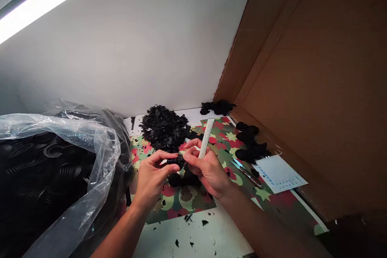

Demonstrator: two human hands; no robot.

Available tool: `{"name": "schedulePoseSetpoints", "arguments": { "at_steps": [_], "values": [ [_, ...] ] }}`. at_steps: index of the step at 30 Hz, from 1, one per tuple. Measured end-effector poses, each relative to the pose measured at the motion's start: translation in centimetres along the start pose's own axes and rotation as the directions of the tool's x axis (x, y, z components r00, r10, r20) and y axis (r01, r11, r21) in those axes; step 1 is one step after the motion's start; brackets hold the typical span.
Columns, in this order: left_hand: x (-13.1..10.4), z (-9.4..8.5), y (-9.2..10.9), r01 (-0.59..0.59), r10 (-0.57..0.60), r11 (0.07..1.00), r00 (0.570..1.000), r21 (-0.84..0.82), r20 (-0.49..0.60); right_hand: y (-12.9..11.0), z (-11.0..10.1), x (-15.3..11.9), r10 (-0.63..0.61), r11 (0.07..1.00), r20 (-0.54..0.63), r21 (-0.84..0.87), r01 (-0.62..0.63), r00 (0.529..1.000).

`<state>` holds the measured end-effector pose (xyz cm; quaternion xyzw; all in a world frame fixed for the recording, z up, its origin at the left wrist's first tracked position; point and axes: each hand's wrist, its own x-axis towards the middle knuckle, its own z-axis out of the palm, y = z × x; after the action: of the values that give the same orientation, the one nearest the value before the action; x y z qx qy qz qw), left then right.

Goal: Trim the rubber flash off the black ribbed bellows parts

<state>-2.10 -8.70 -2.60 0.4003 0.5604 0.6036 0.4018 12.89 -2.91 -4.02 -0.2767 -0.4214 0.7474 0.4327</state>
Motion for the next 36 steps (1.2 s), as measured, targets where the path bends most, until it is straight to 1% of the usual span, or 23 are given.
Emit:
{"name": "schedulePoseSetpoints", "arguments": {
  "at_steps": [2,4,5,7,10,13,15,16,17,18,19,22,24,26,27,28,29,30,31,33,34,35,36],
  "values": [
    [-0.1,0.0,0.1,-0.005,0.006,0.999,1.0,0.04,-0.027,-0.1,-0.3,0.0,-0.017,0.99,0.065,-0.139,0.026,0.998],
    [-0.2,-0.1,0.0,0.005,-0.001,0.996,0.999,0.088,-0.046,-0.2,-0.4,-0.1,-0.114,0.934,0.125,-0.326,0.149,0.986],
    [-0.3,-0.1,0.0,0.013,-0.008,0.994,0.999,0.107,-0.054,-0.2,-0.4,-0.2,-0.187,0.883,0.145,-0.408,0.231,0.972],
    [-0.3,-0.1,-0.1,0.027,-0.02,0.991,0.998,0.132,-0.058,-0.3,-0.4,-0.4,-0.334,0.76,0.168,-0.534,0.371,0.927],
    [-0.3,0.0,-0.1,0.01,-0.001,0.988,0.999,0.155,-0.054,-0.1,-0.3,-0.6,-0.489,0.585,0.19,-0.653,0.482,0.851],
    [-0.4,0.0,-0.3,-0.079,0.093,0.971,0.994,0.227,-0.053,0.4,-0.4,-0.6,-0.553,0.438,0.263,-0.715,0.545,0.79],
    [-0.5,0.0,-0.6,-0.168,0.183,0.938,0.983,0.304,-0.022,0.9,-0.5,-0.4,-0.574,0.341,0.301,-0.758,0.556,0.762],
    [-0.6,0.1,-0.8,-0.221,0.235,0.913,0.972,0.344,0.002,1.1,-0.5,-0.3,-0.588,0.305,0.299,-0.778,0.549,0.752],
    [-0.6,0.2,-1.1,-0.282,0.294,0.881,0.955,0.379,0.027,1.3,-0.5,-0.2,-0.6,0.293,0.281,-0.794,0.533,0.749],
    [-0.6,0.3,-1.4,-0.348,0.359,0.843,0.932,0.41,0.052,1.5,-0.4,-0.1,-0.606,0.309,0.247,-0.803,0.51,0.756],
    [-0.6,0.4,-1.7,-0.414,0.428,0.798,0.901,0.437,0.072,1.7,-0.3,0.1,-0.602,0.351,0.198,-0.805,0.478,0.774],
    [-0.3,0.9,-2.2,-0.583,0.617,0.647,0.779,0.492,0.111,2.0,0.0,0.6,-0.506,0.525,0.029,-0.783,0.335,0.862],
    [-0.2,1.2,-2.2,-0.665,0.708,0.557,0.693,0.498,0.134,2.2,0.1,1.1,-0.441,0.581,-0.042,-0.774,0.25,0.896],
    [-0.3,1.3,-1.9,-0.733,0.771,0.486,0.616,0.476,0.161,2.1,-0.6,1.7,-0.414,0.598,-0.091,-0.777,0.195,0.906],
    [-0.5,1.3,-1.7,-0.759,0.79,0.468,0.589,0.453,0.172,2.0,-1.2,2.0,-0.407,0.604,-0.12,-0.779,0.168,0.906],
    [-0.7,1.2,-1.5,-0.775,0.796,0.471,0.579,0.422,0.177,1.8,-2.0,2.4,-0.395,0.612,-0.154,-0.779,0.135,0.906],
    [-1.0,1.1,-1.3,-0.776,0.787,0.502,0.593,0.383,0.17,1.5,-2.9,2.8,-0.382,0.62,-0.188,-0.778,0.101,0.905],
    [-1.1,1.1,-1.2,-0.752,0.758,0.565,0.635,0.339,0.146,1.2,-3.9,3.2,-0.365,0.626,-0.21,-0.777,0.072,0.907],
    [-1.3,0.9,-1.1,-0.701,0.706,0.651,0.7,0.29,0.109,0.9,-4.8,3.5,-0.338,0.626,-0.21,-0.778,0.053,0.917],
    [-1.3,0.7,-1.0,-0.528,0.534,0.826,0.845,0.198,0.025,0.4,-6.1,3.8,-0.28,0.619,-0.178,-0.785,0.035,0.943],
    [-1.2,0.6,-1.0,-0.427,0.434,0.89,0.901,0.161,-0.01,0.2,-6.4,3.8,-0.261,0.613,-0.158,-0.789,0.036,0.952],
    [-1.0,0.4,-1.1,-0.337,0.345,0.932,0.938,0.135,-0.037,0.0,-6.4,3.7,-0.254,0.607,-0.143,-0.794,0.042,0.957],
    [-0.9,0.4,-1.1,-0.267,0.275,0.956,0.96,0.119,-0.058,-0.1,-6.1,3.4,-0.257,0.602,-0.132,-0.797,0.052,0.957]
  ]
}}
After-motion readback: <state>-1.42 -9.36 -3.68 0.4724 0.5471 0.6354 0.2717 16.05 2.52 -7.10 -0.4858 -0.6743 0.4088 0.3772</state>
